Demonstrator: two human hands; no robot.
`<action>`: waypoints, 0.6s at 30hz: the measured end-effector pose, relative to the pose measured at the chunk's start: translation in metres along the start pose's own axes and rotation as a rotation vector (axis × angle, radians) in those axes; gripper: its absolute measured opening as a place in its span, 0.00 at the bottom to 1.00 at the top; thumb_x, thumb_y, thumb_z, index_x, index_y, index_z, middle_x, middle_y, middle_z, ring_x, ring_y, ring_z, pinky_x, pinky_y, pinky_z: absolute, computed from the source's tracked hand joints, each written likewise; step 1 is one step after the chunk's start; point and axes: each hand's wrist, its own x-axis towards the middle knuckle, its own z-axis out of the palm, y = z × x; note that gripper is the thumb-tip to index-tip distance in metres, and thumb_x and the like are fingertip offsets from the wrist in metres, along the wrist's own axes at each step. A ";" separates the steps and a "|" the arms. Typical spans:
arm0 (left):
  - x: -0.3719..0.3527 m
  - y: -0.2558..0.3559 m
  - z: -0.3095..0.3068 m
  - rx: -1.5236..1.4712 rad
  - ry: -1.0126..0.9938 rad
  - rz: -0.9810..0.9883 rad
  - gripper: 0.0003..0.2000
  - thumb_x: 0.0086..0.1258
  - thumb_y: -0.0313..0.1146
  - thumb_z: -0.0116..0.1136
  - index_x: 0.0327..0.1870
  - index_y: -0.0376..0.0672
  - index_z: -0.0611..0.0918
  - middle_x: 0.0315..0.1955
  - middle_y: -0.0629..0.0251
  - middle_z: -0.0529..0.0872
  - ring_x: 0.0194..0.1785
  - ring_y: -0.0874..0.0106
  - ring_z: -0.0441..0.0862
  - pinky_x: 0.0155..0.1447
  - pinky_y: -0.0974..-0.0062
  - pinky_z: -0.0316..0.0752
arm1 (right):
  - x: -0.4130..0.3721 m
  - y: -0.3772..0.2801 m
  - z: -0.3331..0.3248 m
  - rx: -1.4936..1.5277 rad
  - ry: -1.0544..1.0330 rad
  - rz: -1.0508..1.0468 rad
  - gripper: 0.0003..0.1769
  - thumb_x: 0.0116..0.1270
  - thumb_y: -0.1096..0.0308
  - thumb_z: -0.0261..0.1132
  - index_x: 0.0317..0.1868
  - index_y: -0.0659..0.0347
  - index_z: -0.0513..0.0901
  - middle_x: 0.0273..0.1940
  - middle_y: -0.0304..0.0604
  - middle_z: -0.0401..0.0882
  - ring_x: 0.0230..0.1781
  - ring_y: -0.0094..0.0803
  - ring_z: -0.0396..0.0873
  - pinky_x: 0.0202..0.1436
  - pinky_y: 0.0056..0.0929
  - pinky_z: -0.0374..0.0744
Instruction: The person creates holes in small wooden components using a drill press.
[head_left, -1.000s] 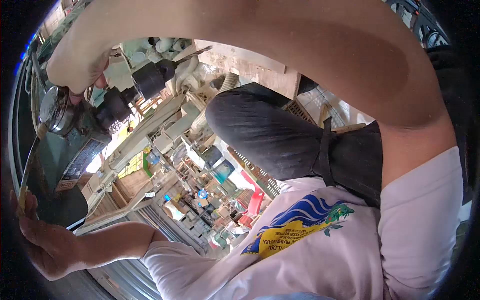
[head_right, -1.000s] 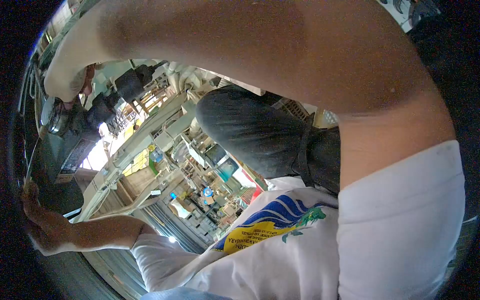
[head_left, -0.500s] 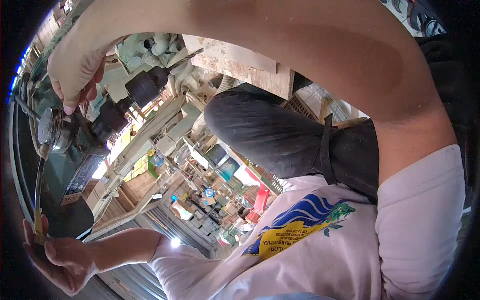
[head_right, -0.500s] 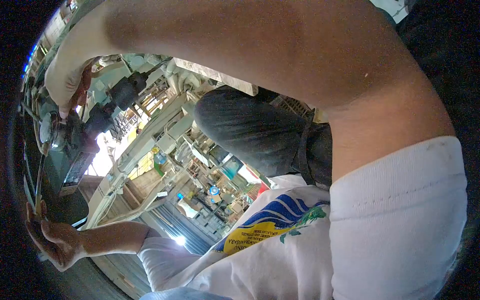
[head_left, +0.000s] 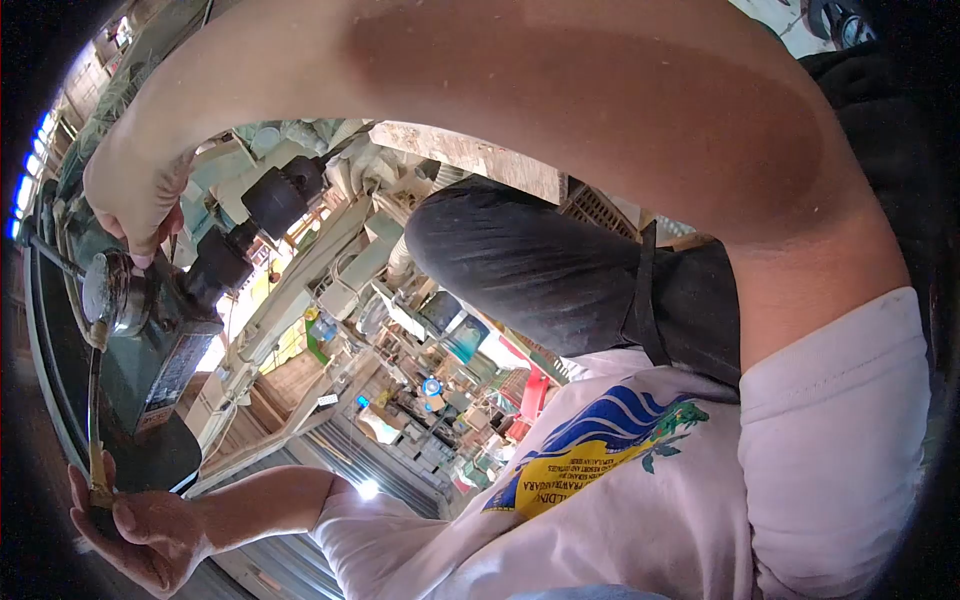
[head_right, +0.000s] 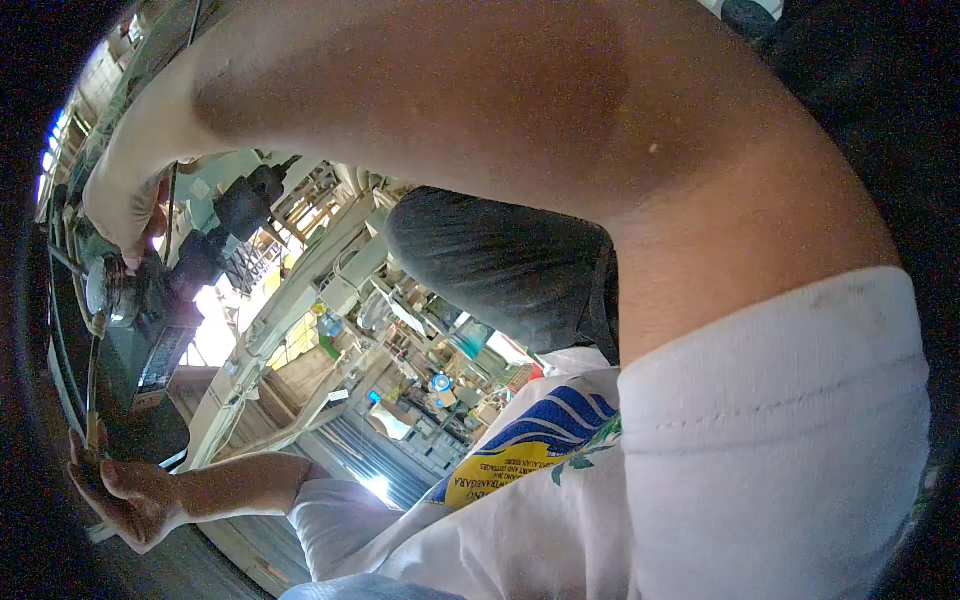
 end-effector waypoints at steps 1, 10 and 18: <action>0.000 0.004 0.004 0.060 0.010 0.011 0.19 0.77 0.31 0.57 0.50 0.15 0.78 0.43 0.30 0.85 0.40 0.48 0.89 0.34 0.63 0.92 | 0.005 0.002 0.003 0.029 0.008 0.010 0.19 0.67 0.54 0.71 0.34 0.65 0.86 0.29 0.40 0.83 0.33 0.27 0.85 0.41 0.27 0.83; -0.003 0.004 0.001 0.026 0.019 -0.049 0.19 0.76 0.33 0.58 0.51 0.17 0.78 0.44 0.31 0.85 0.42 0.49 0.89 0.36 0.63 0.92 | 0.010 0.002 0.011 0.019 0.036 -0.004 0.18 0.67 0.55 0.71 0.34 0.65 0.86 0.31 0.40 0.84 0.33 0.27 0.85 0.41 0.27 0.84; -0.004 0.002 0.000 0.041 0.004 -0.027 0.20 0.77 0.34 0.58 0.52 0.17 0.78 0.44 0.32 0.85 0.43 0.50 0.89 0.37 0.64 0.92 | 0.001 -0.002 0.009 -0.042 0.045 -0.026 0.18 0.67 0.56 0.71 0.35 0.65 0.86 0.32 0.41 0.85 0.33 0.27 0.86 0.41 0.26 0.85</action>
